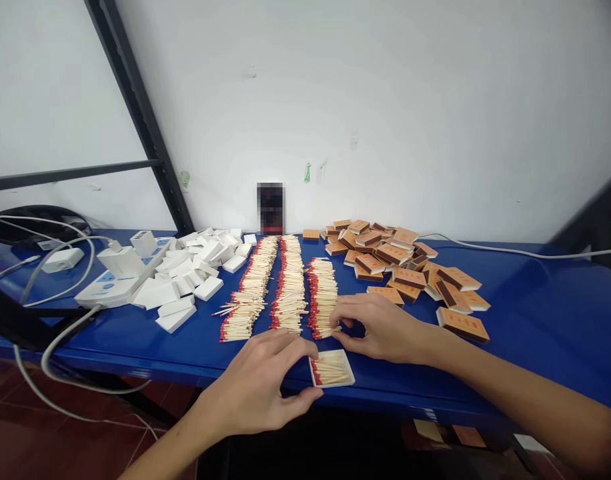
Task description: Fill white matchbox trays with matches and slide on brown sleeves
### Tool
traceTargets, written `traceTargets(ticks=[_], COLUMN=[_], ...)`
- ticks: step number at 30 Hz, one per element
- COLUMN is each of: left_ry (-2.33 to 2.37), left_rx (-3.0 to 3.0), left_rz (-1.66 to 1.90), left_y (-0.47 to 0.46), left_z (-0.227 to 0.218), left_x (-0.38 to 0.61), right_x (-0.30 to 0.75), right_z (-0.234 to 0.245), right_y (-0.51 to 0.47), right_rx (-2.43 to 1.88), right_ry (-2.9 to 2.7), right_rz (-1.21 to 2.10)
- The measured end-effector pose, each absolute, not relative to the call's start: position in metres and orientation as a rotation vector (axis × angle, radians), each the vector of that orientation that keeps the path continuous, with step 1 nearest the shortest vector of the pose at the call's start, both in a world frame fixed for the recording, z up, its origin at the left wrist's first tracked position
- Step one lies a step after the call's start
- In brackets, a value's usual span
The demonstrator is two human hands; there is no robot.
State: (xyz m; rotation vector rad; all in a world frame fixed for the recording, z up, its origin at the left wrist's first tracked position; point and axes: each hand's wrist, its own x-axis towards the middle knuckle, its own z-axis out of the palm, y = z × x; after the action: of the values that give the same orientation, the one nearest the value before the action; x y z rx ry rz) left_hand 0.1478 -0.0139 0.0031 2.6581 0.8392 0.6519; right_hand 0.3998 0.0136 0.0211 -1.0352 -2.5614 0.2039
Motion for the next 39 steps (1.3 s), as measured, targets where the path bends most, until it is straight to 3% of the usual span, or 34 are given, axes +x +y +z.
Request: traceTargets(ticks=[14,23,39], left_ry=[0.840,0.857,0.885], left_rx=[2.673,2.661,2.644], left_rz=[0.669,0.700,0.670], left_y=[-0.015,-0.014,-0.014], left_z=[0.003,0.004,0.003], left_x=[0.147,0.149,0.149], right_x=[0.399,0.392,0.392], right_z=[0.019,0.028,0.026], right_y=[0.015,0.004,0.000], right_rx=[-1.135,-0.991,-0.966], right_ry=[-2.490,-2.361,-2.406], right_rz=[0.348,0.606,0.691])
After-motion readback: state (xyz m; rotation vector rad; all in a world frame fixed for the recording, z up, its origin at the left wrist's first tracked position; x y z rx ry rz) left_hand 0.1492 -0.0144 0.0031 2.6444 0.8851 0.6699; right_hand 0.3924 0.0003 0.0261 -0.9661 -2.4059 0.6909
